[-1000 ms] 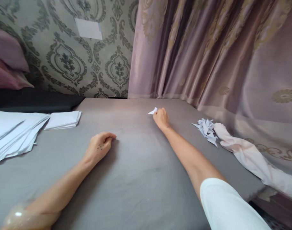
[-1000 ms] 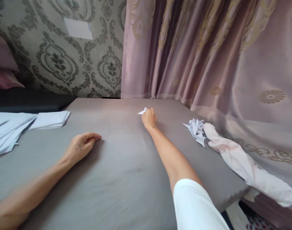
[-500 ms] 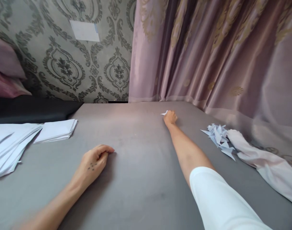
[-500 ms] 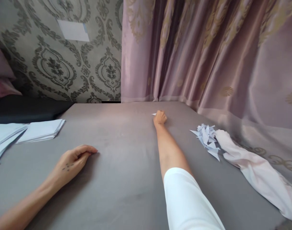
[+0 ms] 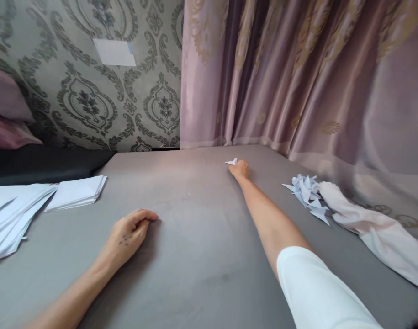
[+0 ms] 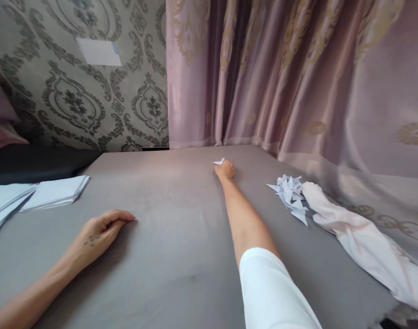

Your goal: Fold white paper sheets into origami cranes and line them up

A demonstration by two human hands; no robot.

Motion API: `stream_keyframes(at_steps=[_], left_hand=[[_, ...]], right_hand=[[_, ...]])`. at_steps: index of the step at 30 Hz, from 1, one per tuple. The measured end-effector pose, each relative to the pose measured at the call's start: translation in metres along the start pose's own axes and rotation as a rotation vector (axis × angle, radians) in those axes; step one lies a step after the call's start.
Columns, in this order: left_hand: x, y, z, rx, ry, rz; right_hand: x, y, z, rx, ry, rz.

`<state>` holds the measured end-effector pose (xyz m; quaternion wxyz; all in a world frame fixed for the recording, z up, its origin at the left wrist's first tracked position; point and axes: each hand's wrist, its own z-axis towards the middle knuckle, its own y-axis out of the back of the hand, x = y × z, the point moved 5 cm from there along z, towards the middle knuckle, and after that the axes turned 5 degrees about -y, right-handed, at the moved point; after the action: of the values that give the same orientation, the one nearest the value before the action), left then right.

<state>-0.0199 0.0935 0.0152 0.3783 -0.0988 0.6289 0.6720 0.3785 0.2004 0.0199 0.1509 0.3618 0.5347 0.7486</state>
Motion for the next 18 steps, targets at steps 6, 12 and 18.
stream_keyframes(at_steps=[6,12,18], left_hand=[[-0.002,0.001,-0.002,-0.006,-0.063,0.041],[-0.003,0.011,-0.003,-0.145,-0.134,0.315],[0.0,0.004,-0.008,-0.064,0.032,0.554]], right_hand=[[-0.01,0.018,-0.037,0.076,0.171,-0.006],[-0.013,0.039,-0.117,0.223,0.465,0.001],[0.003,0.048,-0.207,0.365,0.761,0.055]])
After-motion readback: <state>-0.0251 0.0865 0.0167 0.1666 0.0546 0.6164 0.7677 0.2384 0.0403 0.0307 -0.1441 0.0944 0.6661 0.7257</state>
